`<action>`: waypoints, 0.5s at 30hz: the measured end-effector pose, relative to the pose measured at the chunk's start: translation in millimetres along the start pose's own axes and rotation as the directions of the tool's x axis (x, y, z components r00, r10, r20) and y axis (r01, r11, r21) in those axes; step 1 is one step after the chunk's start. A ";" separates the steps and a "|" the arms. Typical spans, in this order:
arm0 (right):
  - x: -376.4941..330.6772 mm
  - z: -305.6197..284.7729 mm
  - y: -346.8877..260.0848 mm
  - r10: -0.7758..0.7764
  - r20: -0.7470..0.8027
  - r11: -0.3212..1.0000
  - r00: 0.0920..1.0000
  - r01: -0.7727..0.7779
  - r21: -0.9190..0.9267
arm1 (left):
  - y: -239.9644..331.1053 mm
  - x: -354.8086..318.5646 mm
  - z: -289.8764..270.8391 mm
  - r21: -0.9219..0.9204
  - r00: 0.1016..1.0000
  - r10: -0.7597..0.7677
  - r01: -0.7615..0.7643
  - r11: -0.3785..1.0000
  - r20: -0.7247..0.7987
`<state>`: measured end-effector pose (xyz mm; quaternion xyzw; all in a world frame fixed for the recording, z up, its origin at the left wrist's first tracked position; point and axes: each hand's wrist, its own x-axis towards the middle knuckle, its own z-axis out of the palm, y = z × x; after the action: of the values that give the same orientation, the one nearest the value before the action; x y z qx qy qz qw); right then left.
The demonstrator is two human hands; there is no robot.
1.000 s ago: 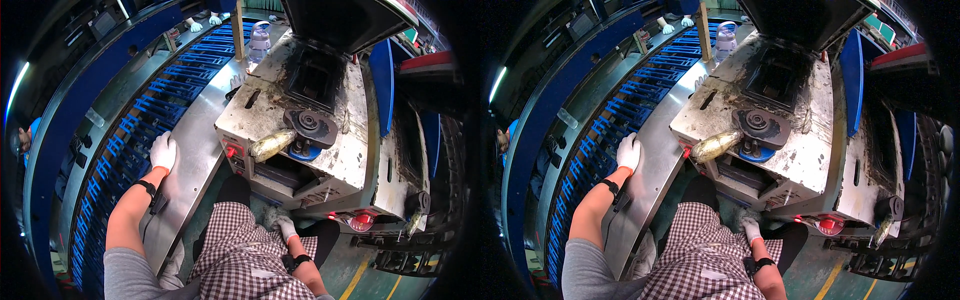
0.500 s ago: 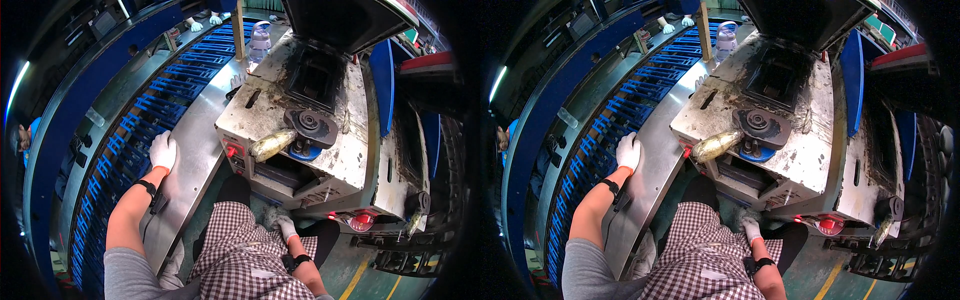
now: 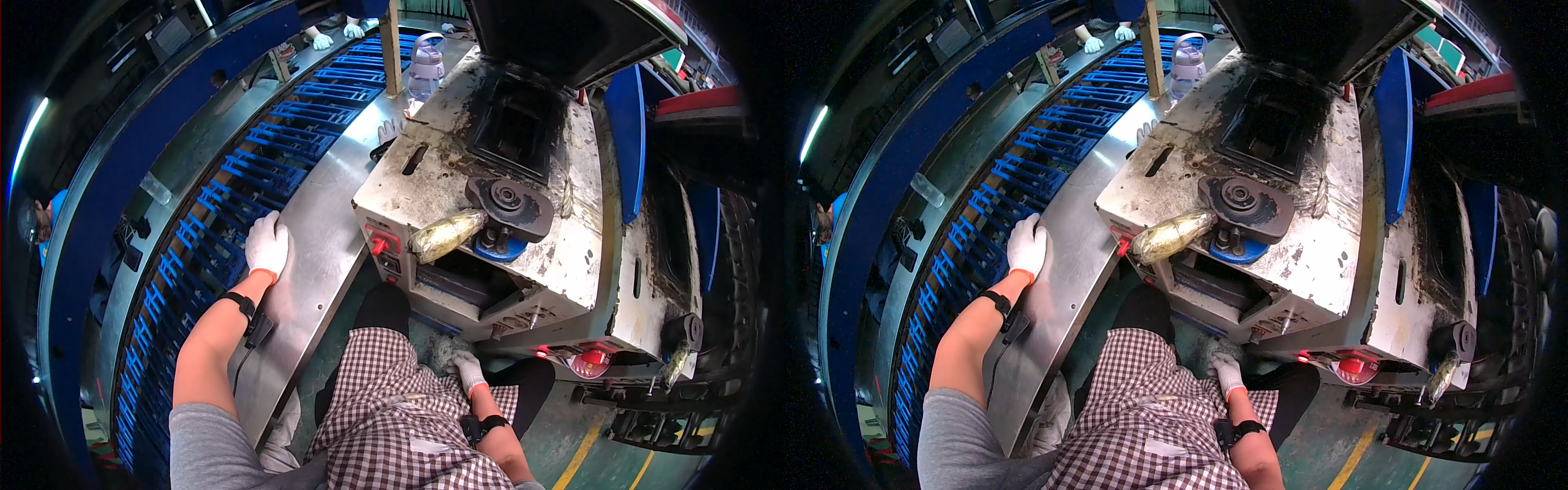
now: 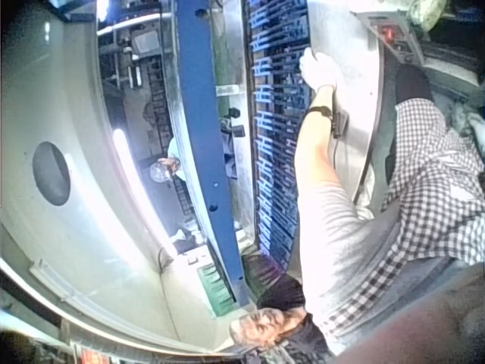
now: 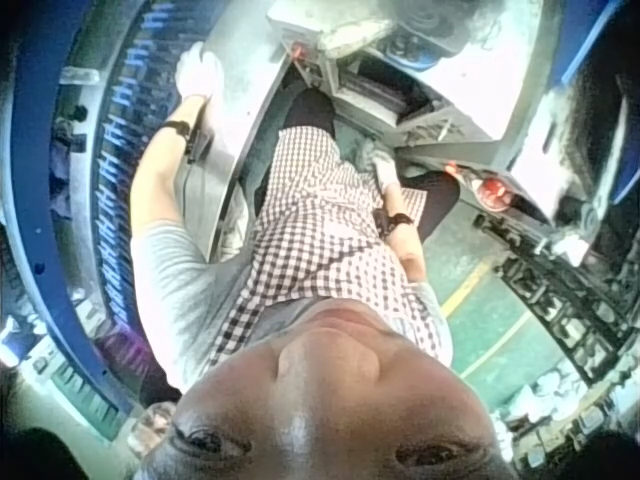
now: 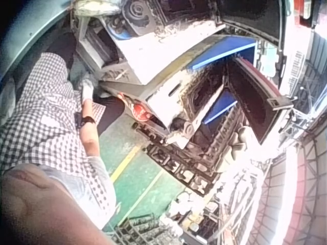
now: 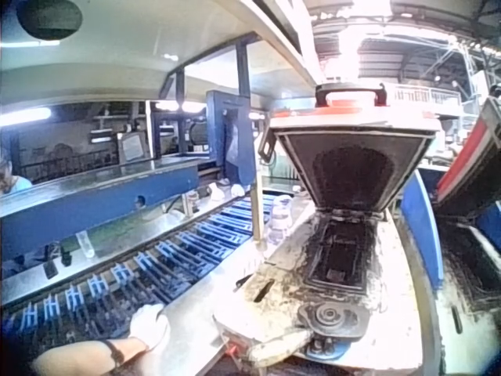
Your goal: Operating a lasting machine to process shoe components in a factory.
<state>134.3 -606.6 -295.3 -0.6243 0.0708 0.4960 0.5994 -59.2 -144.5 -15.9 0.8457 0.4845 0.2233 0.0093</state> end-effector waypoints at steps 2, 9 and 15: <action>5.1 -4.1 4.6 0.014 0.008 1.000 1.000 -0.014 -0.015 | 0.7 0.9 0.7 -0.001 1.000 -0.001 0.001 1.000 0.003; 7.1 -4.3 5.6 0.012 0.001 1.000 1.000 -0.012 -0.020 | 0.4 1.8 1.9 -0.004 1.000 0.006 -0.006 1.000 0.000; 2.5 0.1 0.1 0.006 -0.002 1.000 1.000 -0.006 -0.018 | -0.7 2.2 2.5 -0.009 0.999 0.025 -0.026 1.000 -0.020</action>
<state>135.4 -605.2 -297.1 -0.6298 0.0689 0.4979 0.5922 -57.9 -141.8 -17.4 0.8495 0.4727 0.2341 0.0055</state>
